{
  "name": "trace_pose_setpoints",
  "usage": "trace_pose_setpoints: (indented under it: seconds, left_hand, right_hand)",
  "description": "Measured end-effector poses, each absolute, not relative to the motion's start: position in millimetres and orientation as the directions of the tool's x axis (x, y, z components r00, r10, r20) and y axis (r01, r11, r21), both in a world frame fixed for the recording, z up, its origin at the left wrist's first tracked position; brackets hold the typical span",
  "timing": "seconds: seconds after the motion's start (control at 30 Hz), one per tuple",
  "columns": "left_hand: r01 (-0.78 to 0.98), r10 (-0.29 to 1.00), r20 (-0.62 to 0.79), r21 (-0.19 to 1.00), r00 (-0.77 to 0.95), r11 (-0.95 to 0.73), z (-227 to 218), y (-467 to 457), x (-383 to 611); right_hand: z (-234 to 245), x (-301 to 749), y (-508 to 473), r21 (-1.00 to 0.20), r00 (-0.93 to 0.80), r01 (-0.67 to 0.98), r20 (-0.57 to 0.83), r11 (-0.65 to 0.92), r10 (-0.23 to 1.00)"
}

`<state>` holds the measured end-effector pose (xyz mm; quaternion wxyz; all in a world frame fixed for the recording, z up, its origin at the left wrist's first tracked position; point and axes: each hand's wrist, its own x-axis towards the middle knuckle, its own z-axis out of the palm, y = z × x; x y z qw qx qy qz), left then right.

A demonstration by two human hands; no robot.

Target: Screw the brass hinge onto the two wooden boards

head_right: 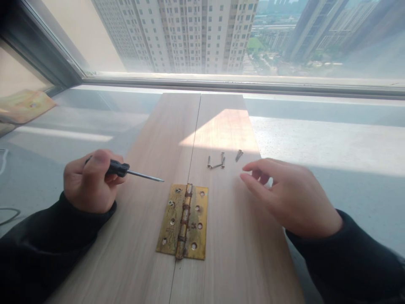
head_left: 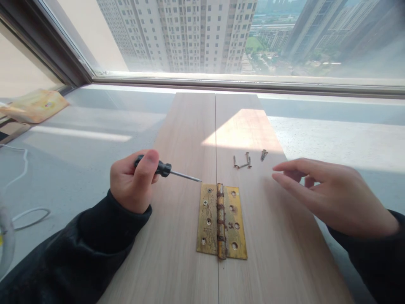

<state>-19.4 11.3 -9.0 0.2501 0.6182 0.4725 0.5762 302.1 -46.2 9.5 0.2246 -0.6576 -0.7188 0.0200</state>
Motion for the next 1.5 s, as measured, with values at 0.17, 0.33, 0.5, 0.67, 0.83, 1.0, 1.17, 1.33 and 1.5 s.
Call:
trace_pose_setpoints:
  seconds: [0.17,0.33,0.5,0.67,0.83,1.0,1.17,1.33,1.5]
  left_hand:
    - [0.198,0.889,0.437,0.891,-0.134,-0.408,-9,8,-17]
    - [0.211,0.903,0.406,0.903,-0.14,-0.373,0,0,-14]
    - [0.212,0.915,0.378,0.915,-0.144,-0.344,4,0,-14]
    - [0.198,0.919,0.368,0.92,-0.144,-0.338,5,-1,-13]
    - [0.19,0.92,0.369,0.92,-0.13,-0.343,8,-2,-12]
    - [0.187,0.921,0.372,0.919,-0.119,-0.347,8,-1,-14]
    - [0.169,0.922,0.371,0.921,-0.113,-0.35,7,0,-14]
    - [0.144,0.921,0.378,0.921,-0.099,-0.362,6,1,-15]
    - [0.14,0.917,0.389,0.916,-0.084,-0.376,5,1,-16]
  right_hand:
    - [16,265,-14,-0.077,-0.31,0.939,0.237,0.336,0.921]
    - [13,256,-1,-0.016,-0.421,0.901,0.209,0.434,0.882]
    - [22,252,-6,-0.222,-0.495,0.785,0.337,0.578,0.801]
    - [33,222,-32,-0.539,-0.388,0.639,0.389,0.548,0.835]
    - [19,206,-58,-0.658,-0.334,0.551,0.389,0.513,0.858]
    - [9,204,-64,-0.653,-0.398,0.427,0.486,0.626,0.778]
    - [11,198,-60,-0.585,-0.497,0.432,0.481,0.687,0.722]
    - [7,197,-57,-0.527,-0.564,0.412,0.494,0.743,0.662]
    - [3,201,-57,-0.509,-0.579,0.434,0.474,0.743,0.663]
